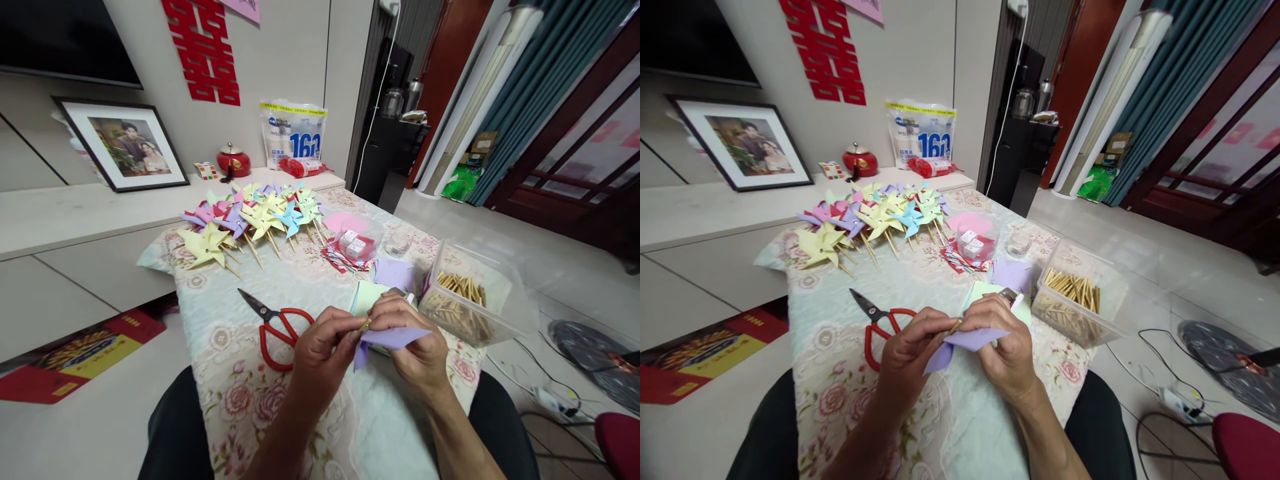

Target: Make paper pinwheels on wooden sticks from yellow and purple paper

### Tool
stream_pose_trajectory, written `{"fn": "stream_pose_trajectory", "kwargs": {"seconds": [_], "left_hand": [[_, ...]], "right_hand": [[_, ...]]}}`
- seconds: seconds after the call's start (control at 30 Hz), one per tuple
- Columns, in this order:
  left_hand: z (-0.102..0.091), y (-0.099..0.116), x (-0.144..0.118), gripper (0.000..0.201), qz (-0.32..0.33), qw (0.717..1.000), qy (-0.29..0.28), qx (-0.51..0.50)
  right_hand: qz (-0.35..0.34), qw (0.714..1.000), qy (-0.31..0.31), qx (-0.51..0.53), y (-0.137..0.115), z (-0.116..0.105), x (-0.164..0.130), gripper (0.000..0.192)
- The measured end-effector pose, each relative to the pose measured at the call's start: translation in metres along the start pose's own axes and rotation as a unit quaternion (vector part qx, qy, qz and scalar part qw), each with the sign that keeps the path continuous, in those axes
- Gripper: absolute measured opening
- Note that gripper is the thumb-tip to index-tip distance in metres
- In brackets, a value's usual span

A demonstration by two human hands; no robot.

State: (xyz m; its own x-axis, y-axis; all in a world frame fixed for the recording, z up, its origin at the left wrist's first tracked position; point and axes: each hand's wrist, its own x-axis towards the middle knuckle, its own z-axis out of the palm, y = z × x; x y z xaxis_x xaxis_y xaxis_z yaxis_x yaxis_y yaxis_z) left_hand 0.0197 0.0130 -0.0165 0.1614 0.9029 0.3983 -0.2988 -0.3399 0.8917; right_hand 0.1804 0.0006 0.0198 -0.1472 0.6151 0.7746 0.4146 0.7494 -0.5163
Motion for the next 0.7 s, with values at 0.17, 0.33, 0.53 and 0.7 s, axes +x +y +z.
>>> {"fn": "stream_pose_trajectory", "kwargs": {"seconds": [0.17,0.33,0.53,0.7], "left_hand": [[0.0004,-0.0006,-0.0006,0.016,0.003,1.0,0.004,-0.005],[0.0006,0.0003,-0.0013,0.016,0.004,1.0,0.005,0.002],[0.0008,0.0004,-0.0012,0.016,0.003,1.0,0.01,-0.002],[0.0006,-0.0012,-0.001,0.017,0.015,1.0,0.016,0.004]], "right_hand": [[-0.008,1.0,0.009,-0.013,0.0002,0.0014,-0.0005,0.018],[-0.004,1.0,0.009,-0.01,0.0005,0.0025,-0.0012,0.018],[0.0,1.0,0.005,0.007,0.0008,0.0035,-0.0032,0.021],[0.0,1.0,0.002,0.008,0.0018,0.0036,-0.004,0.021]]}}
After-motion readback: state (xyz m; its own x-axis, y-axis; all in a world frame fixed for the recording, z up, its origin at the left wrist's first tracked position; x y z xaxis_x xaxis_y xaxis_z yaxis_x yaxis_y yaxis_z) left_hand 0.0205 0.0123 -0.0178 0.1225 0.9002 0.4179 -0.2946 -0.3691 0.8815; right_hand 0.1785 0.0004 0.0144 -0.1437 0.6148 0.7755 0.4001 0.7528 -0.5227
